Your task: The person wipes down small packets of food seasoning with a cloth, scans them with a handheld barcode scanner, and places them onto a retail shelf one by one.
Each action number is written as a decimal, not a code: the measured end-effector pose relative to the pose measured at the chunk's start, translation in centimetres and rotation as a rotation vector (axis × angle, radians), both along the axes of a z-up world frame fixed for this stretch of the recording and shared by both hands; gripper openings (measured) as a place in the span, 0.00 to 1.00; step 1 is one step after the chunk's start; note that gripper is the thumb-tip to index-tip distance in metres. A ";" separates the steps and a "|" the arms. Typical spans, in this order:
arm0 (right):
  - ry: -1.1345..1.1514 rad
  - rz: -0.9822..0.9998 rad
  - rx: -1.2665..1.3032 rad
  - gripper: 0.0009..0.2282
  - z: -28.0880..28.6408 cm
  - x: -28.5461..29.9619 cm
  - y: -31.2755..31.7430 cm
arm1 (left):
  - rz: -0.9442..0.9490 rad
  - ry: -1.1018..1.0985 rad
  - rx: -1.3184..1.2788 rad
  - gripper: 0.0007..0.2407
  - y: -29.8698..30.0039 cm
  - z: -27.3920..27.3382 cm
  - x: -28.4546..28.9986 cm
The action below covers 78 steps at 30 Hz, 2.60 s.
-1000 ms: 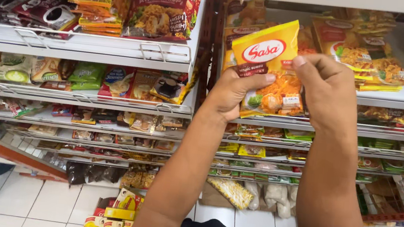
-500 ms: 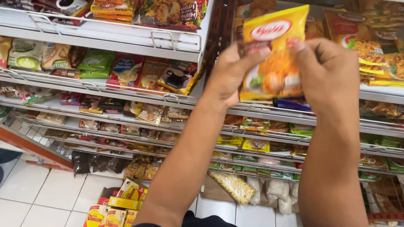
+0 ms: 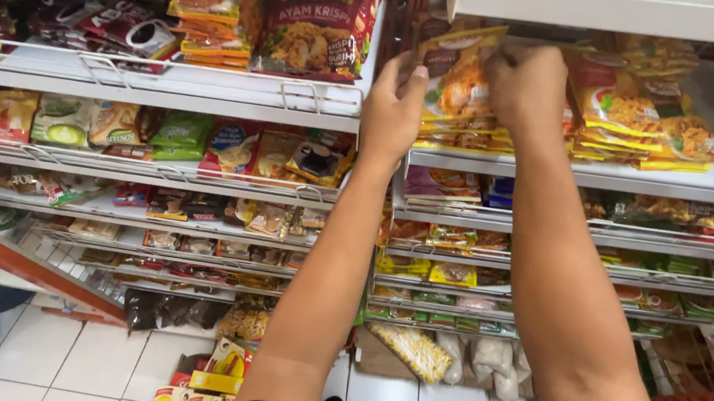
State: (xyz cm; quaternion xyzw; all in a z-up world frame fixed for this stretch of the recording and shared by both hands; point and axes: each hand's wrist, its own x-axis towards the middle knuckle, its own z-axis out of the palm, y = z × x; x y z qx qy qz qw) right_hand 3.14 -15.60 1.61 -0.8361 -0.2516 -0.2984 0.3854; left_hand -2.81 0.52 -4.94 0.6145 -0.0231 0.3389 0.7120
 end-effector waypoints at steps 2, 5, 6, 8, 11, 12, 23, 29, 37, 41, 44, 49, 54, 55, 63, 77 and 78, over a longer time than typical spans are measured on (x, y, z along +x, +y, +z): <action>-0.108 -0.074 -0.115 0.09 0.1 -0.3 -0.1 | 0.059 0.085 0.071 0.17 0.1 0.5 -0.2; -0.072 -0.103 -0.218 0.08 0.1 -1.0 -0.6 | 0.073 0.124 0.108 0.18 0.0 0.8 -0.7; -0.063 -0.078 -0.253 0.09 0.0 -1.2 -0.6 | 0.069 0.123 0.107 0.19 0.1 0.8 -0.8; -0.068 -0.034 -0.362 0.12 -0.5 -1.4 -0.4 | 0.033 0.130 0.164 0.21 0.2 0.8 -0.8; -0.052 0.020 -0.535 0.20 -1.4 -1.5 0.1 | -0.042 0.098 0.153 0.25 0.1 0.3 -0.5; -0.007 0.036 -0.556 0.23 -1.5 -1.4 0.2 | -0.072 0.078 0.136 0.27 0.1 0.1 -0.3; 0.150 -0.027 -0.668 0.29 -1.2 -1.5 0.7 | -0.089 0.152 0.133 0.33 0.3 -1.7 1.2; 0.175 -0.043 -0.696 0.32 -0.8 -1.0 0.8 | -0.123 0.154 0.150 0.34 0.1 -1.4 0.9; 0.306 -0.072 -0.764 0.34 0.0 0.6 1.8 | -0.120 0.170 0.120 0.36 0.1 -1.4 1.0; 0.297 -0.055 -0.756 0.34 0.1 0.4 1.8 | -0.119 0.174 0.117 0.36 0.0 -2.1 1.3; 0.216 -0.066 -0.739 0.35 0.5 0.0 1.6 | -0.133 0.155 0.099 0.36 -0.1 -2.4 1.8; 0.327 -0.059 -0.775 0.34 0.4 -0.7 1.6 | -0.121 0.141 0.065 0.36 -0.2 -3.4 2.3; 0.301 -0.052 -0.780 0.35 0.5 -0.2 1.6 | -0.115 0.159 0.078 0.36 -0.4 -3.4 2.9; 0.294 -0.050 -0.787 0.35 0.4 -0.2 1.6 | -0.111 0.159 0.082 0.36 -0.4 -3.5 2.9; 0.283 -0.035 -0.717 0.34 0.2 -0.7 0.9 | -0.121 0.168 0.032 0.35 -0.5 -2.8 2.0; -0.016 0.032 -0.574 0.33 -0.1 -3.6 -2.0 | -0.116 0.090 -0.022 0.32 -0.7 -2.7 0.8; -0.019 0.037 -0.560 0.33 0.1 -4.1 -2.4 | -0.097 0.114 -0.017 0.32 -0.7 -2.6 0.3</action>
